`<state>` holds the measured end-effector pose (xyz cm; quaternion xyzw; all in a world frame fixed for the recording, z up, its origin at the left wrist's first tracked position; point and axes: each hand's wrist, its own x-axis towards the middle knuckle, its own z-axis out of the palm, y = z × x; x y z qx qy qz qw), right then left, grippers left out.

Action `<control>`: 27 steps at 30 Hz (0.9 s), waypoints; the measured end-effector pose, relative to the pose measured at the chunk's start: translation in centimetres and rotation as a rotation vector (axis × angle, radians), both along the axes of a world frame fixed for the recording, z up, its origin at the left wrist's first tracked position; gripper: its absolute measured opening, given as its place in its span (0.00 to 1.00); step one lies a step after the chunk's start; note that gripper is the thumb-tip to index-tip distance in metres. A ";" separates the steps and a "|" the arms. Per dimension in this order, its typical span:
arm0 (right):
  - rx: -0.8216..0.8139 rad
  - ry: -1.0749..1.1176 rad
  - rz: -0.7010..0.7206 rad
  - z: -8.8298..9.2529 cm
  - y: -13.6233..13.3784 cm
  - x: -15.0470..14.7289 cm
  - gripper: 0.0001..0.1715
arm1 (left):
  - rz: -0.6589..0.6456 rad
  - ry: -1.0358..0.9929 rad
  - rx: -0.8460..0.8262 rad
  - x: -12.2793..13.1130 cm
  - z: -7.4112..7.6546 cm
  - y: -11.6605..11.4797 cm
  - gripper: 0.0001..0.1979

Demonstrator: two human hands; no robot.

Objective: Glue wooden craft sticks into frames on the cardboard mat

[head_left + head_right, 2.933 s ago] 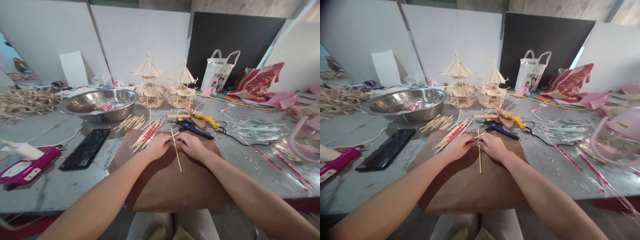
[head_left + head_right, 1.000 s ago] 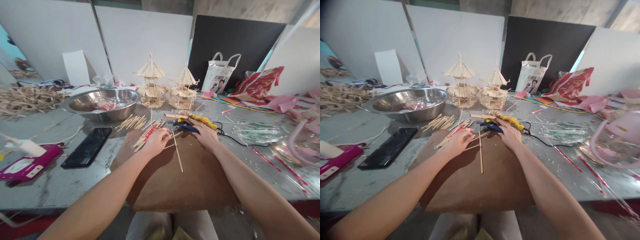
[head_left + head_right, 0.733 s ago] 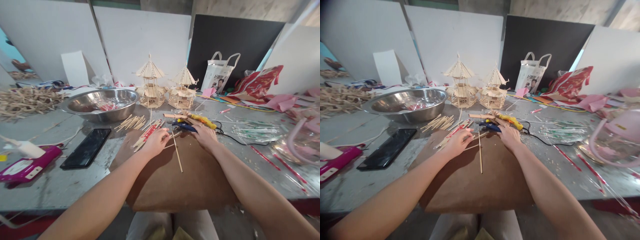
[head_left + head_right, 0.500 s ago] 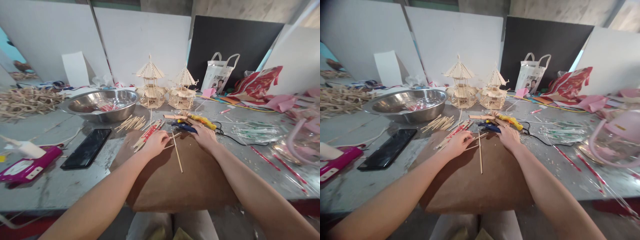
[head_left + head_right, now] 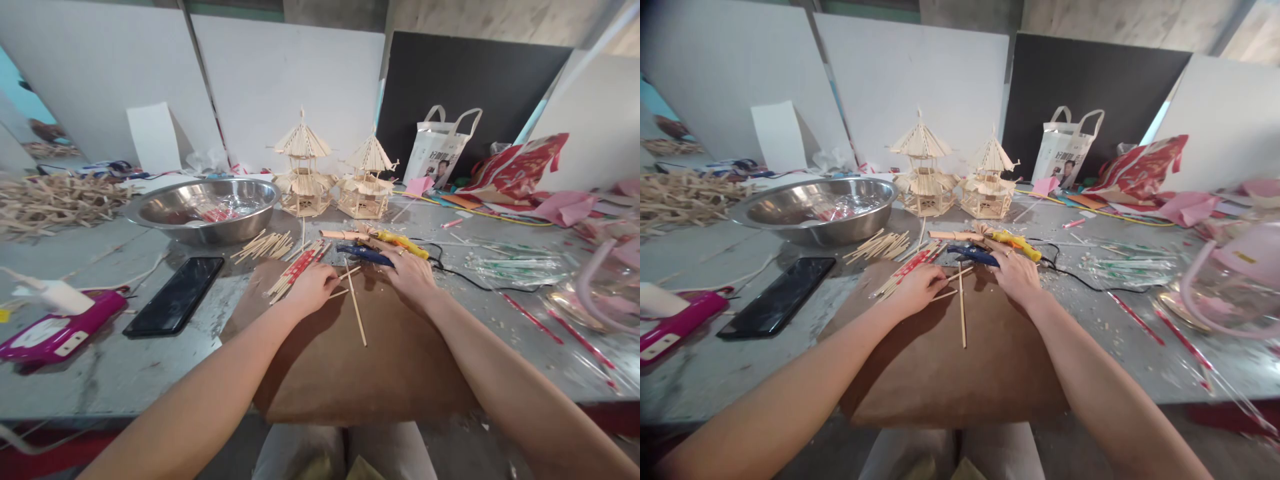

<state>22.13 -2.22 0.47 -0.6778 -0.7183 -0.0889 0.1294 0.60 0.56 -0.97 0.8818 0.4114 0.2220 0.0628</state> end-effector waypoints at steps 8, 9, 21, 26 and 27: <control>0.002 -0.016 0.056 -0.2 -0.1 -0.1 0.19 | -0.032 -0.248 0.068 0.1 0.7 -0.4 0.08; 0.008 -0.014 0.058 -0.2 -0.1 -0.1 0.18 | -0.010 -0.322 0.070 0.0 0.8 -0.5 0.08; -0.014 -0.032 0.109 -0.2 -0.1 0.0 0.19 | 0.036 -0.573 -0.160 -0.7 0.6 1.4 0.10; 0.013 -0.047 0.137 -0.2 -0.1 0.1 0.18 | -0.013 -0.580 -0.242 -1.0 0.5 2.1 0.10; 0.015 -0.050 0.141 -0.2 -0.1 0.0 0.18 | -0.029 -0.590 -0.263 -1.0 0.5 2.2 0.10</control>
